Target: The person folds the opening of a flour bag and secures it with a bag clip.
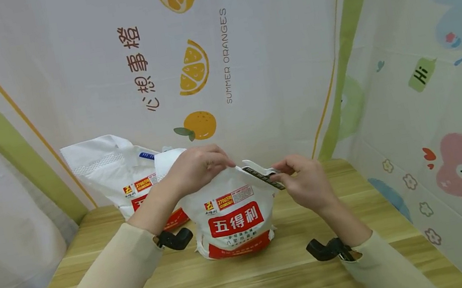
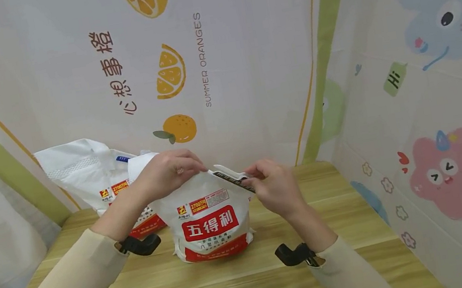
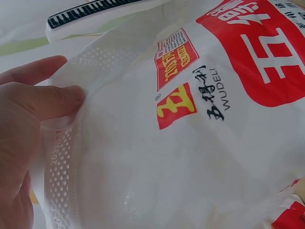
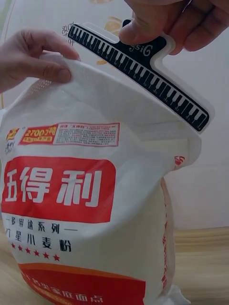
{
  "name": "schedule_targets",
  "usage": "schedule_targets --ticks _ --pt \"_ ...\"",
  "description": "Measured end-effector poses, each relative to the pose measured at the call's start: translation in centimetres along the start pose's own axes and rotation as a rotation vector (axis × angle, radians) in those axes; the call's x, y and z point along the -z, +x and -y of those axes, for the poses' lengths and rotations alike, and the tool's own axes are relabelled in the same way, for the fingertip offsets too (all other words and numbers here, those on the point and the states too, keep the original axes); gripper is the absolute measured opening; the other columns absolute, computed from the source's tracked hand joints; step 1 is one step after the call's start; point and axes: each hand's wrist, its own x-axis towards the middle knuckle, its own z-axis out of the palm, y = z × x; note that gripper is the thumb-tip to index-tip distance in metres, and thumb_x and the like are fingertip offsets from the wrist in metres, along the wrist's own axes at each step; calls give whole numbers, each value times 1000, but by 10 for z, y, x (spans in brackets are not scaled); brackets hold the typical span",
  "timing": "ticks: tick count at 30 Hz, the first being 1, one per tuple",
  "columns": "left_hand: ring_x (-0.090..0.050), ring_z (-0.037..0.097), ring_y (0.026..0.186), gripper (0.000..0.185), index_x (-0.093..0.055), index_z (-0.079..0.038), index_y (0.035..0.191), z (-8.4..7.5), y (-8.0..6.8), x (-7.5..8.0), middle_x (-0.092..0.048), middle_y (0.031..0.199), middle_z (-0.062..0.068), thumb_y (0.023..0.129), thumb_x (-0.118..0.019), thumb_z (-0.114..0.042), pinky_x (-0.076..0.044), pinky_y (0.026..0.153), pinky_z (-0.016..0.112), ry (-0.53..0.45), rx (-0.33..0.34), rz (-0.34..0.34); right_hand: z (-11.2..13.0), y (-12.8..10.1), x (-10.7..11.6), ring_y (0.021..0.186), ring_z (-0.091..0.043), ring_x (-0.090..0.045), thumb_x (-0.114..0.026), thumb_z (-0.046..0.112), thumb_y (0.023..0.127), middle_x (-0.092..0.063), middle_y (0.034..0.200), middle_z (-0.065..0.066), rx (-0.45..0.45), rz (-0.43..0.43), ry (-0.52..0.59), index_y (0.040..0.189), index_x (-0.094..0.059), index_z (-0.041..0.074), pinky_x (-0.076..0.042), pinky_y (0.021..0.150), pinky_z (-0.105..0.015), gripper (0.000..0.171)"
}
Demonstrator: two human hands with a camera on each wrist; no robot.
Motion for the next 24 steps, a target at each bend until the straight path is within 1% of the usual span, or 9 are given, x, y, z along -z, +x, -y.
schedule_targets --ticks 3,10,13,17,20,24 --pt "-78 24 105 20 -87 -15 113 -1 1 1 -82 113 3 97 -82 -3 -66 93 41 -8 15 8 -1 1 -3 82 -22 -76 -87 -4 89 -81 94 -9 3 13 -13 100 -80 2 -62 65 -27 14" --pt "-78 24 106 21 -87 -16 113 0 2 1 -82 113 2 97 -83 -4 -66 94 41 -21 37 15 0 4 -9 82 -24 -77 -89 3 90 -79 93 -10 -7 31 -76 100 -80 3 -62 65 -33 14" --pt "-77 23 105 22 -87 -16 114 1 2 0 -82 113 2 96 -83 -4 -66 93 40 -19 34 13 1 5 -11 84 -25 -78 -89 6 90 -79 93 -10 0 24 -93 100 -80 3 -64 66 -37 14" --pt "-77 22 103 22 -87 -16 114 2 2 0 -82 111 2 96 -83 -4 -65 91 40 -14 19 7 2 6 -15 87 -26 -78 -89 9 91 -79 93 -9 23 14 -133 100 -80 4 -65 71 -42 14" --pt "-77 22 103 22 -86 -15 114 2 2 0 -82 111 2 97 -83 -3 -66 91 40 -13 12 3 3 6 -18 87 -25 -77 -89 10 91 -78 92 -7 38 7 -157 100 -80 5 -64 73 -43 13" --pt "-77 22 103 21 -87 -15 114 1 2 -1 -82 112 2 97 -82 -3 -65 90 40 -18 11 4 5 7 -22 87 -25 -75 -89 9 91 -77 91 -7 43 4 -151 100 -80 5 -63 72 -41 14"
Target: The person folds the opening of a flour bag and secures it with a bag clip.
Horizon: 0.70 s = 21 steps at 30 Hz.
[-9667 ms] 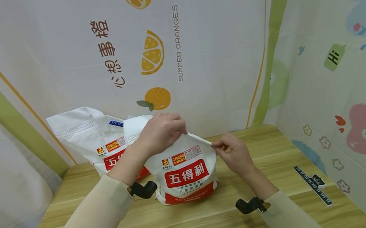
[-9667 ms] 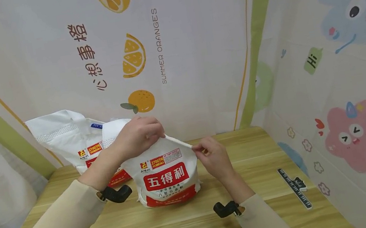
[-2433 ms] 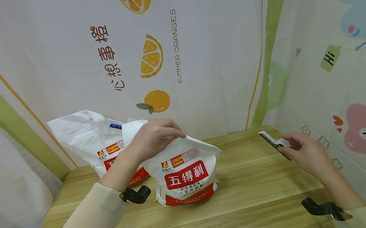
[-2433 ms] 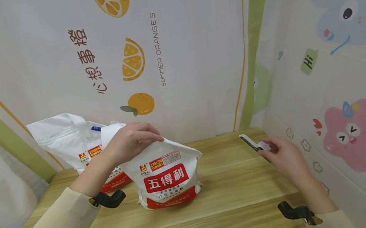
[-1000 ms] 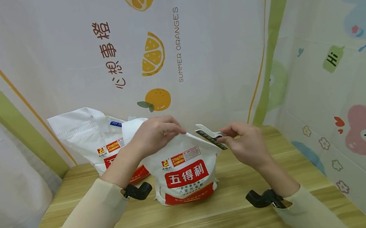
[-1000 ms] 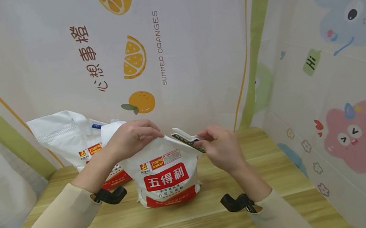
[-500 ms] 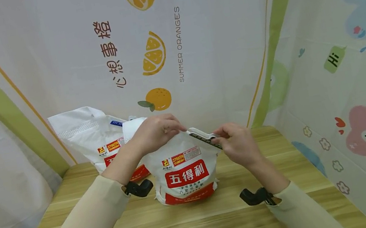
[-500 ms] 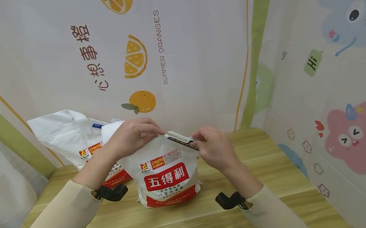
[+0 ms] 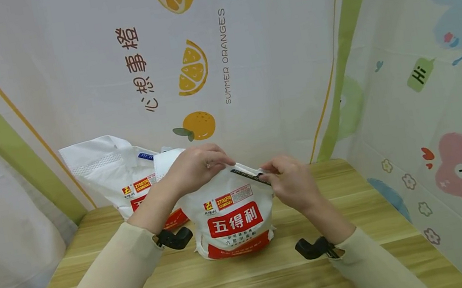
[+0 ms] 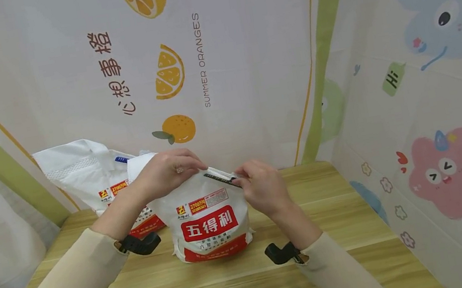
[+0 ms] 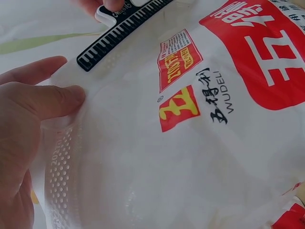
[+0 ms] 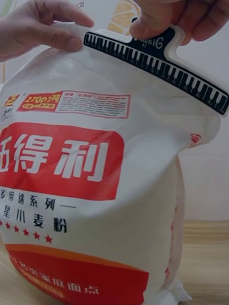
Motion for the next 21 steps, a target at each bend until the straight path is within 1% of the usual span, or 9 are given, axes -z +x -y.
schedule_targets --ticks 4,9,13,21 --pt "-76 22 103 22 -87 -15 114 0 -1 0 -81 112 1 97 -82 -3 -65 91 39 -8 2 -3 1 1 -6 89 -26 -76 -88 9 92 -77 93 -8 4 -1 37 101 -79 5 -63 73 -42 14" --pt "-76 21 103 21 -87 -14 114 -3 -1 1 -81 111 1 97 -81 -3 -65 90 38 -15 -7 -2 -1 -1 -13 89 -27 -76 -89 8 91 -76 93 -9 15 -24 75 101 -78 5 -64 76 -43 15" --pt "-76 21 101 20 -87 -14 113 -4 -1 2 -81 109 1 98 -81 -3 -66 89 38 -3 -23 -3 -3 -2 -18 87 -26 -76 -89 9 91 -76 93 -9 29 -43 86 102 -78 5 -64 76 -43 16" --pt "-75 22 99 23 -86 -11 113 -4 1 2 -80 109 4 98 -76 3 -65 88 38 -16 -44 3 -4 -3 -23 86 -26 -76 -89 8 91 -77 95 -12 42 -61 106 103 -77 2 -66 76 -44 17"
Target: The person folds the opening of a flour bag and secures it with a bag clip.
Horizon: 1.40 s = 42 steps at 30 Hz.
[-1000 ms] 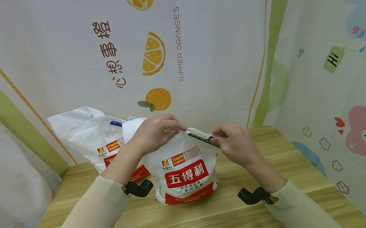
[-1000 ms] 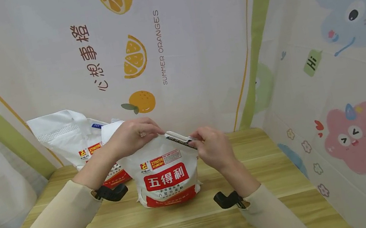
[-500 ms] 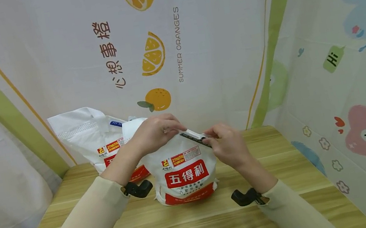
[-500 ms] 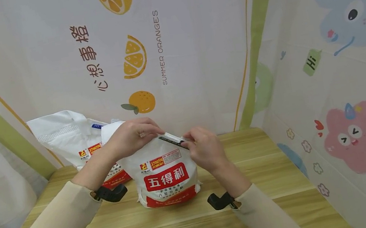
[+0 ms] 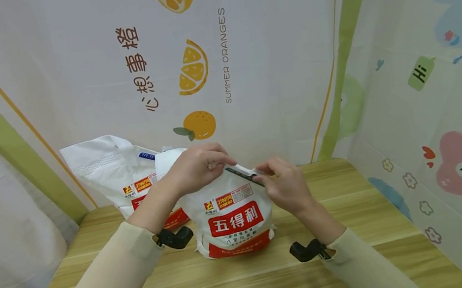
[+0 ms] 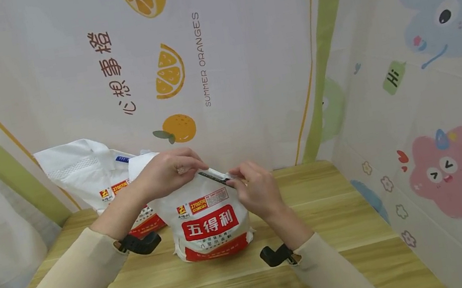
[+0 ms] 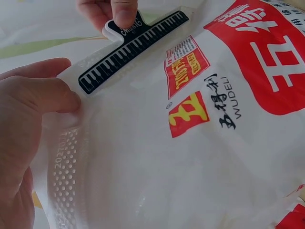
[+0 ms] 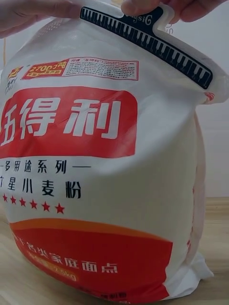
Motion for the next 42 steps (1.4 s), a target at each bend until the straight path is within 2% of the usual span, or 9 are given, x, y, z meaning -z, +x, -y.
schedule_targets --ticks 5,14,20,22,24,27,30,36,42 --pt "-76 22 99 22 -86 -10 112 -1 1 0 -81 108 4 98 -76 4 -66 88 39 14 -14 -1 -2 -1 -1 90 -28 -76 -89 8 92 -77 99 -12 -21 36 21 106 -77 2 -67 81 -45 20" --pt "-76 23 100 22 -86 -10 114 -2 0 -1 -81 109 4 98 -77 3 -66 89 39 9 -16 -12 -11 -5 3 109 -29 -73 -86 12 96 -74 115 -11 -103 118 77 122 -74 3 -64 98 -51 30" --pt "-76 22 99 23 -86 -11 115 -1 0 1 -82 109 3 97 -79 1 -65 88 39 28 -36 -29 -25 -12 7 110 -31 -71 -84 7 97 -73 119 -13 -158 151 152 125 -73 2 -61 100 -53 31" --pt "-76 22 100 22 -86 -12 116 -1 -1 2 -83 109 3 97 -80 -3 -62 93 43 61 -33 -38 -33 -18 7 111 -31 -72 -82 7 97 -74 121 -14 -209 166 186 127 -72 1 -61 100 -51 32" --pt "-76 23 103 21 -86 -13 117 0 0 3 -83 109 2 98 -79 -9 -57 98 48 99 -12 -53 -42 -25 6 110 -31 -74 -80 8 99 -75 121 -16 -279 189 224 128 -72 0 -63 98 -46 31" --pt "-76 24 109 22 -85 -16 122 0 -1 4 -84 111 2 101 -78 -18 -50 106 56 146 60 -69 -53 -36 3 107 -30 -76 -77 11 103 -78 119 -17 -393 230 281 129 -72 1 -63 91 -33 28" --pt "-76 26 110 23 -83 -16 124 2 0 3 -84 113 3 104 -77 -22 -48 109 58 147 115 -73 -61 -44 -1 103 -29 -76 -73 13 106 -79 118 -20 -481 243 353 127 -73 -2 -62 86 -25 26" --pt "-77 27 113 20 -81 -12 122 1 3 -1 -84 118 4 107 -72 -22 -48 110 58 146 146 -65 -65 -46 -9 95 -18 -75 -70 7 107 -78 111 -23 -577 188 485 121 -74 -8 -64 82 -23 21" --pt "-76 29 116 20 -80 -11 121 -3 14 -5 -83 118 6 108 -69 -22 -49 109 57 154 213 -42 -67 -45 -15 90 -11 -71 -64 5 109 -77 103 -15 -666 207 559 121 -72 -12 -64 80 -23 23"
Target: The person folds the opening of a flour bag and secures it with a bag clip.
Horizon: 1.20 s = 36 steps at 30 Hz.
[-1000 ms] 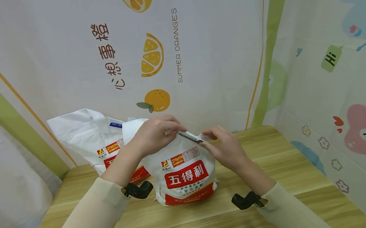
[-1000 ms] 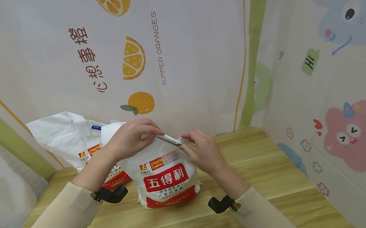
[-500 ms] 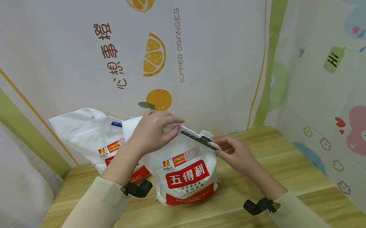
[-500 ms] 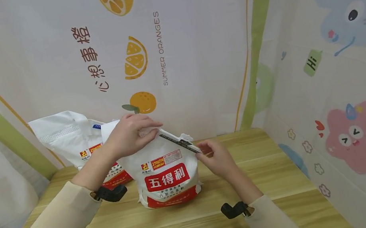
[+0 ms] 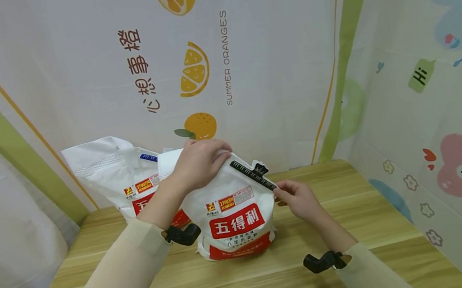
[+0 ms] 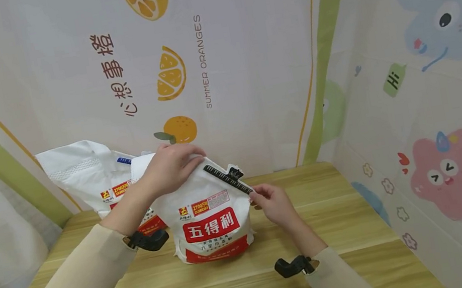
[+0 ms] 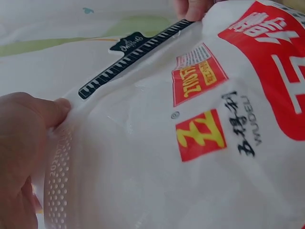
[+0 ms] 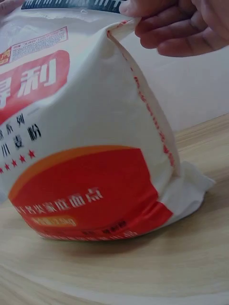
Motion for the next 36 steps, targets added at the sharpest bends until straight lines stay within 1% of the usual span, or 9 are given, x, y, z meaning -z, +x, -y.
schedule_targets --ticks 4,10,13,17,22,24,27,32,36 --pt "-76 29 113 20 -80 -11 121 -2 4 -1 -83 118 5 109 -69 -23 -51 104 54 -2 33 22 -1 1 -3 92 -13 -70 -60 7 111 -75 103 -10 -61 18 18 123 -71 -11 -62 79 -25 24" --pt "-75 28 113 24 -79 -12 127 3 3 1 -82 122 5 110 -68 -26 -56 105 50 -23 19 44 -1 -1 -3 94 -14 -71 -58 10 113 -74 108 -12 -101 29 41 127 -69 -9 -62 79 -25 26" --pt "-75 29 117 29 -78 -13 130 6 0 4 -81 126 5 110 -68 -31 -56 107 51 -39 41 27 0 -2 -1 94 -13 -73 -60 14 113 -75 108 -10 -103 33 68 129 -67 -8 -63 80 -25 28" --pt "-74 29 116 29 -78 -14 128 10 -4 6 -82 124 5 109 -67 -34 -54 107 52 -61 94 -2 -1 -4 1 89 -12 -73 -64 10 111 -75 101 -7 -88 19 94 124 -67 -11 -64 79 -25 25" --pt "-75 27 108 23 -79 -14 120 11 -1 3 -83 115 2 110 -67 -31 -51 105 52 -36 83 -26 -4 -3 0 85 -11 -72 -66 4 108 -75 95 -5 -76 -24 89 117 -70 -12 -63 77 -22 19" --pt "-75 27 107 22 -78 -14 119 9 1 3 -83 114 2 110 -67 -30 -50 105 52 -23 79 -32 -5 -3 -2 84 -10 -71 -65 2 108 -74 92 -4 -88 -37 101 116 -70 -12 -63 77 -21 18" --pt "-74 26 105 20 -78 -14 118 6 4 3 -83 112 2 110 -67 -29 -49 106 51 -23 97 -35 -5 -2 -5 83 -9 -70 -63 1 109 -72 90 -1 -123 -53 148 116 -69 -13 -63 78 -21 17" --pt "-72 26 102 20 -77 -14 118 6 3 3 -83 113 3 111 -67 -29 -51 100 48 -65 140 -21 -6 -2 -10 83 -9 -67 -61 0 109 -70 88 0 -171 -81 225 116 -69 -14 -61 78 -21 17" --pt "-72 27 109 24 -76 -14 124 13 1 5 -81 121 4 113 -63 -31 -54 102 48 -120 141 4 -6 -3 -9 84 -10 -68 -61 3 110 -71 91 1 -180 -73 254 121 -68 -13 -61 79 -22 20"
